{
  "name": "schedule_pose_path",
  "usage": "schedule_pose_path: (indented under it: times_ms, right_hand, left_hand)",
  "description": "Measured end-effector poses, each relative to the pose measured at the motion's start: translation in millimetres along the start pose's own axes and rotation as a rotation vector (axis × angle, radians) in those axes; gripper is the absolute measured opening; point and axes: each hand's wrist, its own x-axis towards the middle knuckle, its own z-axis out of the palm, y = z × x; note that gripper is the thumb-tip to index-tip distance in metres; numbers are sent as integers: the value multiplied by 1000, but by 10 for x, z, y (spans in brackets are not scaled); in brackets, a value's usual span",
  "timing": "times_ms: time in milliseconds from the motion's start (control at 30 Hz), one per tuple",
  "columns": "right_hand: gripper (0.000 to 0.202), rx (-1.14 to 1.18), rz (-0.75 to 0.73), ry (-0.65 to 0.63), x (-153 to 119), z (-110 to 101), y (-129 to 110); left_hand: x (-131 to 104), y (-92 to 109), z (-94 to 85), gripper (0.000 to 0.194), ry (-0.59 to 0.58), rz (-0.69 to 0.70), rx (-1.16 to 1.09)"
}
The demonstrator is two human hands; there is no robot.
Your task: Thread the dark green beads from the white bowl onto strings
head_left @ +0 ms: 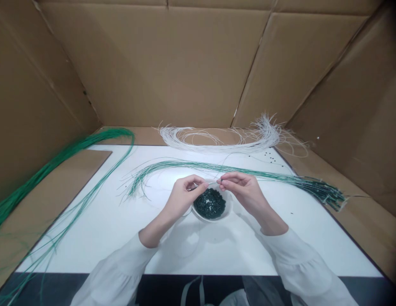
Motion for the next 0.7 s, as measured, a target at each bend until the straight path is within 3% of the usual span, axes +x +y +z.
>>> schedule_pose_path:
  times_ms: [700]
  right_hand:
    - [10, 15, -40, -9, 7, -7, 6]
  left_hand:
    - [-13, 4, 15, 19, 8, 51, 85]
